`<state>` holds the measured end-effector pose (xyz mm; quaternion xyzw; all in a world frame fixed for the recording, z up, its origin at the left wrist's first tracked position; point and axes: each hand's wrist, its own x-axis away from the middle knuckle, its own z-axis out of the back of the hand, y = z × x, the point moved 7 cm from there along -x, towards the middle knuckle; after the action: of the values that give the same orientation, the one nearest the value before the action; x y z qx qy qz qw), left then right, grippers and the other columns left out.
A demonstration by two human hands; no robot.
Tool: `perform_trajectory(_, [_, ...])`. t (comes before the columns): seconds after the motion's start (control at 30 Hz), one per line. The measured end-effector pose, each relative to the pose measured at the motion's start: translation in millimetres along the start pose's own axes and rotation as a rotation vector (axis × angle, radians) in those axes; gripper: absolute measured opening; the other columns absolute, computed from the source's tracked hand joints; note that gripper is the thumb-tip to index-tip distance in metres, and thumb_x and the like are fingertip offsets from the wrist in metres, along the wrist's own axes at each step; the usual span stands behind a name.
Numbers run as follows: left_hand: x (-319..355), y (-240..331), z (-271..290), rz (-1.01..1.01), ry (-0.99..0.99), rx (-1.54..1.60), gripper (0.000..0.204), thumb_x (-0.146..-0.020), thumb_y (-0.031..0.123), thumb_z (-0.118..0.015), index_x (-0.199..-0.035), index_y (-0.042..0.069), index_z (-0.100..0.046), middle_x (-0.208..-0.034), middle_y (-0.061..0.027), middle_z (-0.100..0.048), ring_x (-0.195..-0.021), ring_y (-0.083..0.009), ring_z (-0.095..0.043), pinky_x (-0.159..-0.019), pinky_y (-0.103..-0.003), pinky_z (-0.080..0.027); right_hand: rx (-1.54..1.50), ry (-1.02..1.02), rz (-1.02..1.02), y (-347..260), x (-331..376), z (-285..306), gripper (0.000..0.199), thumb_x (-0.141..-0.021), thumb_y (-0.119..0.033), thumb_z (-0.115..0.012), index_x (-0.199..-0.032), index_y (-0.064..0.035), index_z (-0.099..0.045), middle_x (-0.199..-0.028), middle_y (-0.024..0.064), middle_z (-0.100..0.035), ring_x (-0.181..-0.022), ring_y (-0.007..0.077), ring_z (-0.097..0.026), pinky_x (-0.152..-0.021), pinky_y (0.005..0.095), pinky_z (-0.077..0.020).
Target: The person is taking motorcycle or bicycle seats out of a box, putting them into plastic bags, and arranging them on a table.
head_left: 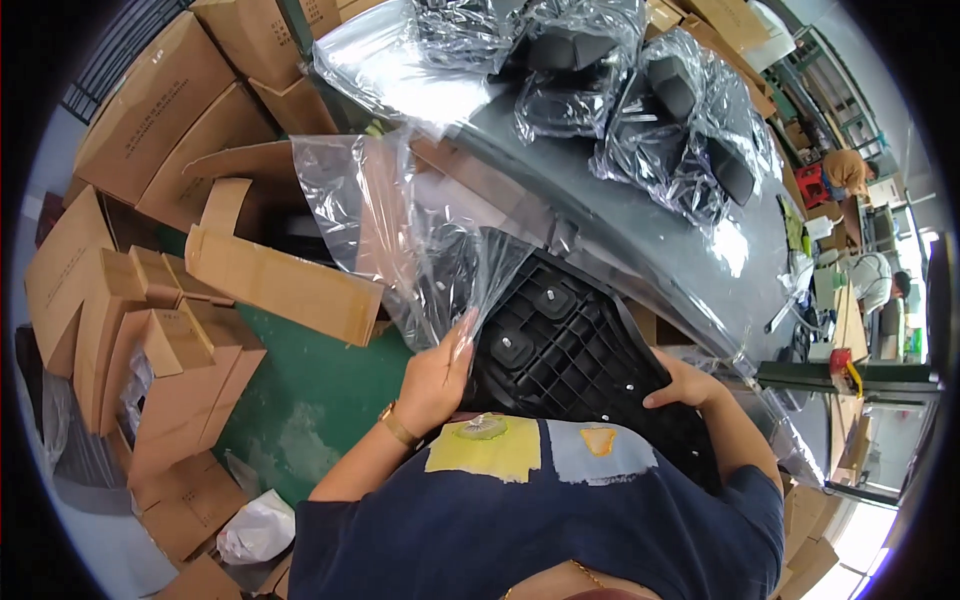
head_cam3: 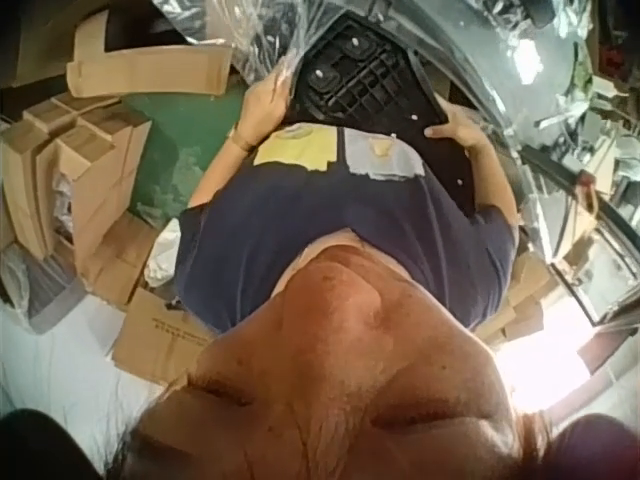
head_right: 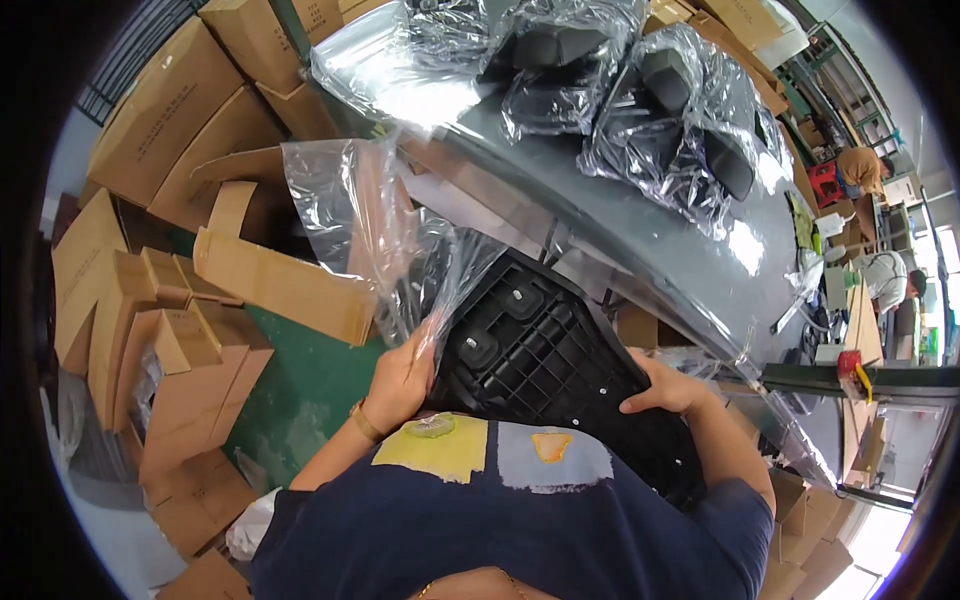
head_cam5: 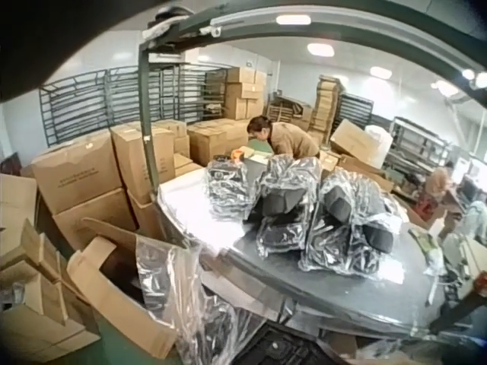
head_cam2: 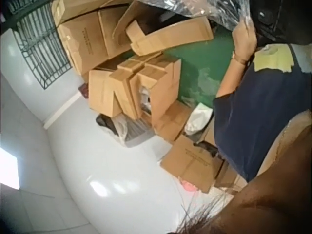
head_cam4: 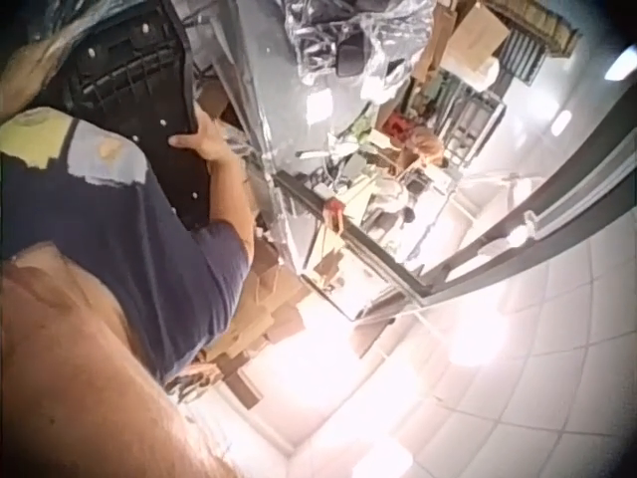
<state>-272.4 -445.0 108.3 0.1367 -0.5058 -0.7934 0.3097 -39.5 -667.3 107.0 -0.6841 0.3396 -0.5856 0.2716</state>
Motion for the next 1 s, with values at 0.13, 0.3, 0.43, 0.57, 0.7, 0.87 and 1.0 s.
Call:
perform_trajectory(0.13, [-44.1,24.4,-8.5,-0.077,0.061,-0.089,0.039,-0.096,0.030,-0.037,-0.130,0.014,-0.047,-0.098,-0.0181,-0.063,-0.090,-0.0378,-0.059,-0.077,-0.042,-0.046,0.114,0.027,0.066,9.9,21.1,-14.8,0.092,-0.066,-0.003,-0.072,-0.144,-0.0052,-0.022,-0.137,0.0068,-0.040,-0.126,0.0169,-0.035,-0.107,0.0314,-0.0241])
perform_trajectory(0.3, [-57.3,114.6,-79.0,-0.641,-0.165,-0.682,0.033,-0.091,0.033,-0.048,-0.120,0.019,-0.055,-0.079,-0.0090,-0.062,-0.069,-0.0297,-0.062,-0.057,-0.041,-0.048,0.280,0.136,0.263,10.6,24.0,-29.5,0.093,-0.067,-0.005,-0.072,-0.144,-0.0069,-0.021,-0.140,0.0085,-0.037,-0.128,0.0179,-0.033,-0.107,0.0311,-0.0242])
perform_trajectory(0.43, [-21.9,117.4,-74.3,-0.837,-0.042,-0.660,0.033,-0.087,0.029,-0.055,-0.119,0.019,-0.056,-0.066,-0.0054,-0.056,-0.059,-0.0245,-0.060,-0.051,-0.037,-0.047,0.145,0.471,0.239,49.6,53.5,-12.6,0.094,-0.062,-0.006,-0.071,-0.143,-0.0037,-0.024,-0.142,0.0122,-0.034,-0.133,0.0235,-0.029,-0.109,0.0319,-0.0200])
perform_trajectory(0.57, [-5.2,86.4,-64.4,-0.806,-0.039,-0.648,0.043,-0.083,0.023,-0.061,-0.125,0.016,-0.053,-0.067,-0.0054,-0.057,-0.056,-0.0234,-0.058,-0.048,-0.034,-0.046,-0.005,0.742,0.266,83.9,84.9,-8.8,0.093,-0.060,-0.002,-0.070,-0.142,0.0001,-0.024,-0.141,0.0143,-0.035,-0.130,0.0223,-0.033,-0.108,0.0319,-0.0230])
perform_trajectory(0.7, [7.2,115.7,-114.6,-0.926,-0.232,-0.297,0.047,-0.084,0.020,-0.061,-0.129,0.012,-0.050,-0.066,-0.0054,-0.058,-0.054,-0.0228,-0.056,-0.047,-0.034,-0.045,-0.308,0.823,0.385,94.1,102.8,-13.9,0.093,-0.060,0.000,-0.069,-0.141,0.0009,-0.025,-0.140,0.0149,-0.036,-0.129,0.0219,-0.035,-0.107,0.0301,-0.0238])
perform_trajectory(0.87, [-2.0,211.0,-169.5,-1.145,-0.231,-0.199,0.041,-0.084,0.023,-0.061,-0.122,0.010,-0.054,-0.063,-0.0028,-0.057,-0.055,-0.0216,-0.058,-0.045,-0.034,-0.043,-0.331,0.999,0.433,102.3,130.6,-22.1,0.092,-0.061,0.004,-0.068,-0.141,0.0022,-0.023,-0.137,0.0139,-0.039,-0.125,0.0204,-0.039,-0.105,0.0299,-0.0276])
perform_trajectory(1.0, [15.3,244.5,-227.9,-1.286,-0.432,-0.156,0.039,-0.084,0.023,-0.060,-0.121,0.009,-0.055,-0.071,-0.0054,-0.055,-0.059,-0.0236,-0.057,-0.051,-0.035,-0.045,-0.440,1.181,0.530,134.2,157.2,-25.8,0.091,-0.061,0.005,-0.068,-0.141,0.0026,-0.024,-0.132,0.0125,-0.044,-0.120,0.0206,-0.045,-0.103,0.0308,-0.0319])
